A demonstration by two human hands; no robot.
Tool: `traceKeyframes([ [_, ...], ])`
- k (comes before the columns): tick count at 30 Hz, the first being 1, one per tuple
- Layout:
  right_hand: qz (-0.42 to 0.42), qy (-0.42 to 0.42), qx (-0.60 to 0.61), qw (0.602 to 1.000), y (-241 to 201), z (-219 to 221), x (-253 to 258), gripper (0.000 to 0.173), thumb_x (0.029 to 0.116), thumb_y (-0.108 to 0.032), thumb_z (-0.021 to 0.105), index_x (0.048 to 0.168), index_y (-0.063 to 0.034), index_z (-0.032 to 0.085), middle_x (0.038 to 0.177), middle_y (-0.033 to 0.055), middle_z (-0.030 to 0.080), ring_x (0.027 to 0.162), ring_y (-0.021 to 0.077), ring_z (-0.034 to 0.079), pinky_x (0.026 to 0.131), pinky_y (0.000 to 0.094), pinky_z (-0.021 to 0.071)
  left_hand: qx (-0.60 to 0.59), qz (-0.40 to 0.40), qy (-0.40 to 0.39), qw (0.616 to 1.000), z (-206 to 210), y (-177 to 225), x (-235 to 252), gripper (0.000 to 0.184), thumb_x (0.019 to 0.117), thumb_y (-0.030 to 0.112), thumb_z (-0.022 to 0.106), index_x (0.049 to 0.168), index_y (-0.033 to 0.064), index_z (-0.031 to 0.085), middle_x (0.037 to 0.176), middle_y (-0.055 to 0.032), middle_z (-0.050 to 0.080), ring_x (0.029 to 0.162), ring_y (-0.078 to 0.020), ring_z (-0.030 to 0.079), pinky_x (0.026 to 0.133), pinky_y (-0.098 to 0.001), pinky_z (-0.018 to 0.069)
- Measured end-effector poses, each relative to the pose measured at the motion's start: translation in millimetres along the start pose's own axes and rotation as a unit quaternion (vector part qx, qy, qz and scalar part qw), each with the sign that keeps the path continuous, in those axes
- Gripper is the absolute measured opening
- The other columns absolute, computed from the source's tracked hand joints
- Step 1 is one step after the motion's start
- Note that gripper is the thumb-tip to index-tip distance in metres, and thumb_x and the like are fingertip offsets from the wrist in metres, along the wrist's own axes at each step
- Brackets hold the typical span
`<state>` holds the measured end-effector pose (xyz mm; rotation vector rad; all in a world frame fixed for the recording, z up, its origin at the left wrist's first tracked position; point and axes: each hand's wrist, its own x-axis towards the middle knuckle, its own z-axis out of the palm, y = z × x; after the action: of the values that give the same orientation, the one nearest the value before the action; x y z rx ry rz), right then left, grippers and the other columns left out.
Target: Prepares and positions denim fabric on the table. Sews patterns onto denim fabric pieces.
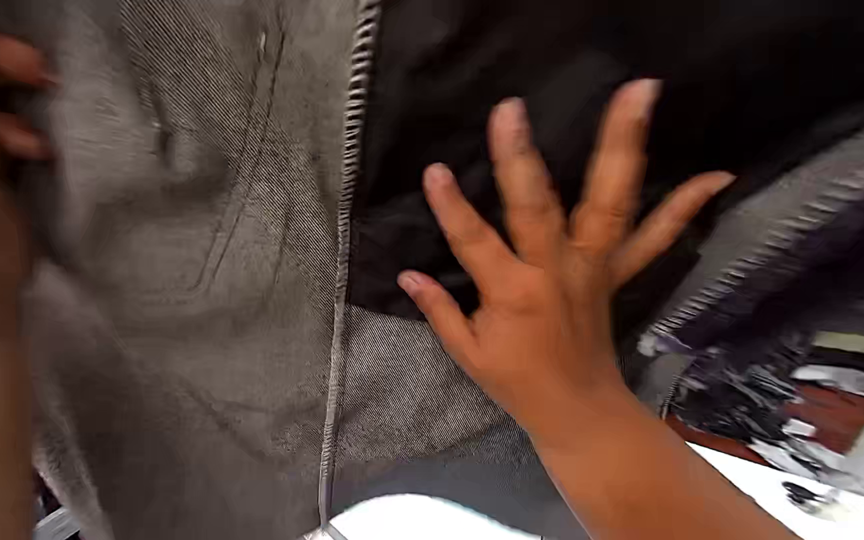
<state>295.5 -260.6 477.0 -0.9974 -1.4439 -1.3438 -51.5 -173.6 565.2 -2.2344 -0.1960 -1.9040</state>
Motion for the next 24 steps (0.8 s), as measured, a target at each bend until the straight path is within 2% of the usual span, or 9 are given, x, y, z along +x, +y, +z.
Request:
traceKeyframes([
  [2,0.01,-0.119,0.015,0.993,16,27,-19,0.055,0.0975,-0.042,0.061,0.149,-0.0236,0.056,0.165,0.0059,0.039,0.155,0.0484,0.015,0.107,0.0872,-0.0004,-0.017,-0.225,0.111,0.968,91,-12,-9,0.039,0.1135,0.027,0.024,0.123,0.0069,0.056,0.104,0.0051,0.071,0.085,-0.0033,0.069,0.072,-0.0222,0.0579],
  [3,0.031,-0.213,0.048,0.975,25,39,-42,0.054,0.0949,-0.034,0.068,0.146,-0.02,0.059,0.163,0.0086,0.041,0.155,0.0477,0.018,0.108,0.0872,0.0001,0.028,-0.317,0.063,0.946,133,-22,-30,0.044,0.1135,0.03,0.024,0.126,0.0018,0.056,0.106,-0.0037,0.07,0.093,-0.0112,0.07,0.082,-0.0311,0.0582],
  [5,0.101,-0.448,0.113,0.881,36,41,-109,0.049,0.0959,-0.025,0.07,0.144,-0.0163,0.062,0.161,0.0141,0.043,0.154,0.0476,0.021,0.113,0.0837,0.0068,0.092,-0.395,-0.229,0.885,197,-38,-111,0.047,0.1125,0.025,0.035,0.144,-0.008,0.048,0.139,-0.0285,0.057,0.131,-0.039,0.055,0.112,-0.0566,0.0404],
  [8,0.194,-0.713,0.18,0.649,32,-9,-208,0.042,0.1047,-0.024,0.055,0.145,-0.0146,0.059,0.162,0.0138,0.04,0.156,0.0412,0.022,0.121,0.0715,0.0112,0.026,-0.425,-0.591,0.685,272,-8,-266,0.068,0.1069,0.045,0.047,0.163,0.0132,0.027,0.168,-0.0167,0.026,0.156,-0.0435,0.016,0.12,-0.0736,0.0086],
  [10,0.259,-0.728,0.221,0.596,25,-60,-261,0.038,0.104,-0.023,0.057,0.139,-0.0116,0.065,0.158,0.0151,0.047,0.152,0.0436,0.03,0.12,0.0702,0.0172,-0.013,-0.36,-0.7,0.617,284,19,-344,0.075,0.103,0.058,0.046,0.165,0.0226,0.023,0.173,-0.0074,0.011,0.159,-0.0402,-0.001,0.115,-0.0787,-0.0048],
  [16,0.377,-0.637,0.2,0.642,12,-148,-335,0.068,0.0883,-0.028,0.078,0.145,0.0012,0.055,0.154,0.0276,0.046,0.144,0.0538,0.039,0.115,0.0734,0.0255,-0.045,-0.213,-0.731,0.646,277,-30,-375,0.084,0.0947,0.066,0.051,0.162,0.0186,0.033,0.171,-0.0095,0.019,0.159,-0.0394,0.002,0.116,-0.0755,-0.0071],
  [18,0.388,-0.585,0.186,0.688,9,-146,-351,0.042,0.0931,-0.021,0.071,0.128,0.0031,0.069,0.137,0.0276,0.062,0.133,0.0541,0.051,0.111,0.0694,0.0367,-0.097,-0.152,-0.701,0.69,281,12,-358,0.091,0.0873,0.069,0.06,0.154,0.0077,0.046,0.161,-0.0189,0.04,0.154,-0.0449,0.024,0.119,-0.0734,0.0117],
  [21,0.437,-0.53,0.184,0.703,7,-135,-349,0.019,0.0952,-0.006,0.063,0.104,0.0011,0.078,0.105,0.022,0.075,0.108,0.046,0.067,0.095,0.0629,0.0493,-0.201,-0.022,-0.66,0.724,290,98,-357,0.061,0.0835,0.046,0.08,0.126,0.0038,0.068,0.12,-0.0211,0.07,0.116,-0.0444,0.064,0.092,-0.065,0.0501],
  [24,0.575,-0.431,0.291,0.631,12,-122,-337,0.02,0.095,-0.006,0.061,0.107,0.0031,0.075,0.1,0.0133,0.074,0.094,0.0201,0.07,0.088,0.0375,0.056,-0.218,0.034,-0.621,0.753,294,121,-364,0.035,0.0845,0.028,0.08,0.105,0.0006,0.071,0.1,-0.0198,0.072,0.097,-0.042,0.07,0.078,-0.0575,0.0573],
])
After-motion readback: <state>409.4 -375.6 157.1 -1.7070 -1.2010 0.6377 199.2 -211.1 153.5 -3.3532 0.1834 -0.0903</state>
